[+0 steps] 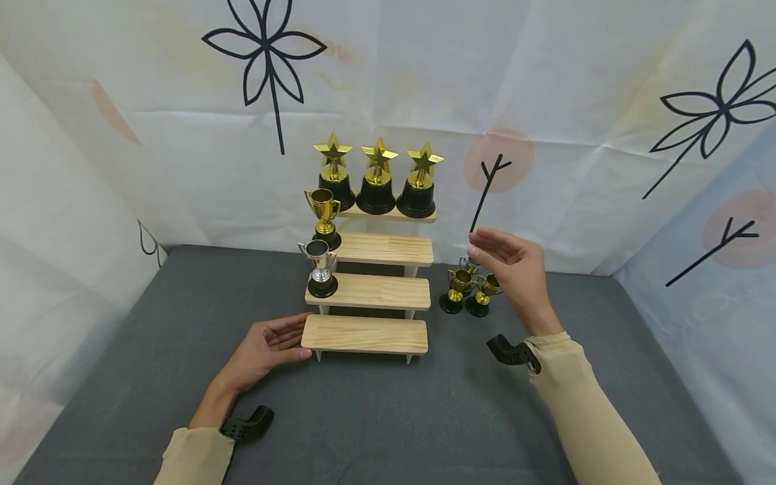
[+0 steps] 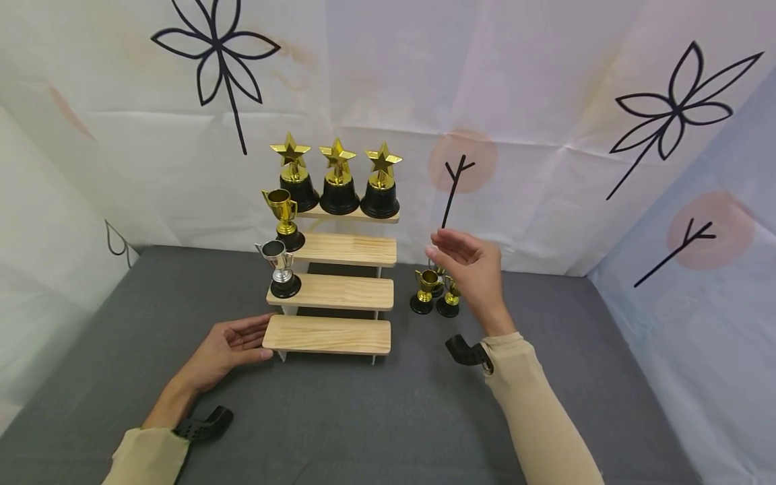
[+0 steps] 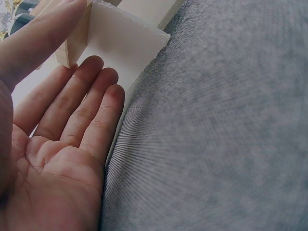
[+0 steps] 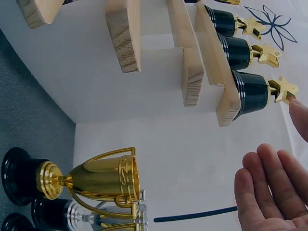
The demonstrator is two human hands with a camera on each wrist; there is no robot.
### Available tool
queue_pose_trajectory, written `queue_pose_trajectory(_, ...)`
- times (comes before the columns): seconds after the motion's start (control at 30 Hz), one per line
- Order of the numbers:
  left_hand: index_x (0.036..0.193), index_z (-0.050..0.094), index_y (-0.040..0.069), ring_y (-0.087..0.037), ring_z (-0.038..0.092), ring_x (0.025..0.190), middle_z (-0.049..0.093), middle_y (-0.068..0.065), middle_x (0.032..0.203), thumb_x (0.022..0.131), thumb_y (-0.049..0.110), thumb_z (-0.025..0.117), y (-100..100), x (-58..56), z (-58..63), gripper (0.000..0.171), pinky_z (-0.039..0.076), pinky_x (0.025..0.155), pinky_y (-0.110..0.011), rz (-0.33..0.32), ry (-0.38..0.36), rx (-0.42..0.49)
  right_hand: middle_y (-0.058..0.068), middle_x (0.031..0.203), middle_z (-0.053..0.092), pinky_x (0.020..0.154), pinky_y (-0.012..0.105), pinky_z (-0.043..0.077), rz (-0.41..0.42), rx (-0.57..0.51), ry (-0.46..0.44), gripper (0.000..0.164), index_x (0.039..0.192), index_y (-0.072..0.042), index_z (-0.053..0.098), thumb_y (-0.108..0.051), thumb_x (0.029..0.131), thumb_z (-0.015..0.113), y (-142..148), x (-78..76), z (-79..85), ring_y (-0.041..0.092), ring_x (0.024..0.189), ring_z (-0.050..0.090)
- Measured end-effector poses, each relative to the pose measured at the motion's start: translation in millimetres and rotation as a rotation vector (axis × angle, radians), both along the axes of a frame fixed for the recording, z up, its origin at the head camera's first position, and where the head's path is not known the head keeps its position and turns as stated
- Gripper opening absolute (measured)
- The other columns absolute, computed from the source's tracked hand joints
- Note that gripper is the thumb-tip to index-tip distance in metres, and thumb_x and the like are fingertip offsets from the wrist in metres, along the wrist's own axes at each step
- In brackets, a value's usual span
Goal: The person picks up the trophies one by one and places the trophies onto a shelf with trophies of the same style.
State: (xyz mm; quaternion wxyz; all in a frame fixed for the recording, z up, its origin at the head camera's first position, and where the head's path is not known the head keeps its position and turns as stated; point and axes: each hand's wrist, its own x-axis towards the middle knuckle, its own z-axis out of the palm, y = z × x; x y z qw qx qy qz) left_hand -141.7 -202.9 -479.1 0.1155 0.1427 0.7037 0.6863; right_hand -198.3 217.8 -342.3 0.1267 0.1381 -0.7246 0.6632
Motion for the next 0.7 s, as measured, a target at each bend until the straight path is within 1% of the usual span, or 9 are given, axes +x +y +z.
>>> queue_pose_trajectory(0.27, 0.148, 0.041, -0.012, -0.009, 0.061, 0.122, 0.047, -0.034, 0.145, 0.085, -0.001, 0.081, 0, 0.6, -0.1, 0.075, 0.053, 0.101, -0.027, -0.002, 0.001, 0.002, 0.004, 0.115, 0.074, 0.096, 0.026, 0.057, -0.006, -0.023, 0.022, 0.037, 0.126, 0.005, 0.067, 0.005, 0.09, 0.075, 5, 7.5, -9.2, 0.017, 0.109, 0.068)
queue_pose_trajectory(0.4, 0.148, 0.041, -0.012, -0.009, 0.06, 0.122, 0.047, -0.034, 0.145, 0.085, -0.001, 0.081, 0, 0.2, -0.7, 0.075, 0.052, 0.101, -0.026, -0.006, 0.005, 0.001, 0.006, 0.116, 0.073, 0.095, 0.026, 0.057, -0.001, -0.031, 0.041, 0.037, 0.125, 0.007, 0.067, 0.008, 0.089, 0.074, 7, 11.4, -13.7, 0.019, 0.11, 0.069)
queue_pose_trajectory(0.53, 0.148, 0.041, -0.013, -0.009, 0.061, 0.121, 0.047, -0.034, 0.145, 0.085, -0.001, 0.081, 0, -0.1, -0.9, 0.075, 0.052, 0.101, -0.026, -0.007, 0.009, 0.0, 0.006, 0.116, 0.073, 0.095, 0.025, 0.057, -0.007, -0.031, 0.041, 0.038, 0.126, 0.008, 0.066, 0.008, 0.089, 0.074, 8, 15.3, -16.9, 0.021, 0.111, 0.068)
queue_pose_trajectory(0.7, 0.147, 0.041, -0.013, -0.009, 0.061, 0.121, 0.047, -0.034, 0.144, 0.084, -0.002, 0.081, 0, 0.1, -0.4, 0.075, 0.053, 0.101, -0.027, -0.005, 0.006, 0.004, 0.006, 0.115, 0.073, 0.096, 0.026, 0.057, -0.017, -0.045, 0.037, 0.038, 0.126, 0.011, 0.065, 0.009, 0.089, 0.074, 9, 18.8, -19.9, 0.019, 0.109, 0.069)
